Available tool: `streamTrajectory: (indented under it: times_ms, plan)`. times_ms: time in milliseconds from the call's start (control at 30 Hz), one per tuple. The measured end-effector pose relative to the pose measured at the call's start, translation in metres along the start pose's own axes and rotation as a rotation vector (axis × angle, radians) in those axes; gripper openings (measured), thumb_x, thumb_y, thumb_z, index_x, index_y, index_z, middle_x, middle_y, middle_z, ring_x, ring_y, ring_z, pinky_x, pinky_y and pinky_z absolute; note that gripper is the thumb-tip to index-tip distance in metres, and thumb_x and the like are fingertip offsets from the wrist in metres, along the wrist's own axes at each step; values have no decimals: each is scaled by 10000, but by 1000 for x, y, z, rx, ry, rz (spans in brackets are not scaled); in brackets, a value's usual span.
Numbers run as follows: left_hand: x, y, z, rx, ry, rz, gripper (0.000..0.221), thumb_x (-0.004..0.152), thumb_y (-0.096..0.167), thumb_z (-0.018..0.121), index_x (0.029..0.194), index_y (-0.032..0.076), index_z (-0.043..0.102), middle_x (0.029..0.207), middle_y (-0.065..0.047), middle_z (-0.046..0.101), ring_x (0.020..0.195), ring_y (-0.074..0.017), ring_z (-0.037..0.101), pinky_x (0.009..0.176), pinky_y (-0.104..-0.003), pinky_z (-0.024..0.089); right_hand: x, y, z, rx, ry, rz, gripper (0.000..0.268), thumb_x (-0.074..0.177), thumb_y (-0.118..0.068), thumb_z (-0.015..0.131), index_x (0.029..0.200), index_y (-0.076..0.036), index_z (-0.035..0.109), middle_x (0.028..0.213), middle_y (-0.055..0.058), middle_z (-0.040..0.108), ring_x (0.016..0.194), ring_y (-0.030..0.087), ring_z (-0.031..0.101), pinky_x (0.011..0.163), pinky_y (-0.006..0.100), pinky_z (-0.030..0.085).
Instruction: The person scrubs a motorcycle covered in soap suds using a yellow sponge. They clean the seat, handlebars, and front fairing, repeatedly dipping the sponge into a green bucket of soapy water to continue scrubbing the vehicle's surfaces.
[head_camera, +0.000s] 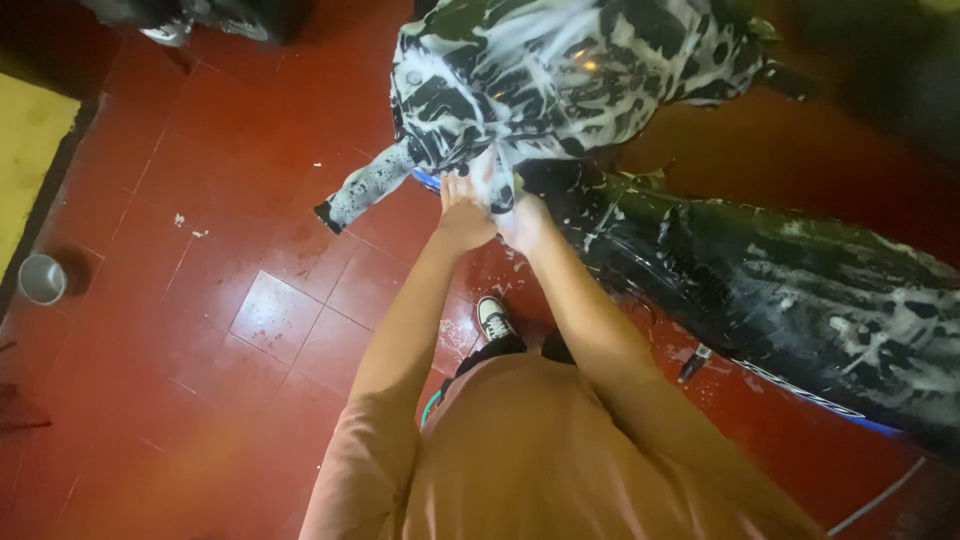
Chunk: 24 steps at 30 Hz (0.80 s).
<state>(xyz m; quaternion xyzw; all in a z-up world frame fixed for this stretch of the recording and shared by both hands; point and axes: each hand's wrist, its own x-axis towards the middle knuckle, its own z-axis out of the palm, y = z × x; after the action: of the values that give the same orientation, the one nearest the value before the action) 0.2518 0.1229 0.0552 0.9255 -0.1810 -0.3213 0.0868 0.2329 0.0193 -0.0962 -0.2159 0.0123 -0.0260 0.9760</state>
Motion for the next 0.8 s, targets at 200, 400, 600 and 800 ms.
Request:
streamTrajectory:
  times_ms: [200,400,600,800]
  plan:
    - [24,-25,59,-143,-26,-72,695,817,429,484,1304,-38,650,1417,-241,590,1461,-388,408,1260,-499,94,-13,-5,-16,-67,19,6,363,980,-240,543,1160,29,707,1203,191,718,1167,327,663,1129,447,463]
    - [88,-49,134,22,87,-139,1032,703,570,587,1541,-9,422,1661,-277,232,1554,-481,16,1261,-511,-101,5,-41,-42,-124,10,7,325,995,-185,539,1136,50,714,1175,208,726,1131,330,682,1104,435,496]
    - [93,-3,118,-354,528,57,1044,734,458,819,1560,43,335,1526,-314,381,1462,-544,291,1249,-592,117,-10,-103,19,-137,361,-14,392,582,186,720,715,-105,493,895,143,723,842,282,704,870,357,589]
    - [139,8,155,42,818,-64,919,797,433,791,1476,-38,389,1438,-354,453,1352,-526,467,1182,-666,268,-7,-136,4,-190,349,-16,394,626,133,701,872,-83,482,850,158,689,797,286,690,782,336,592]
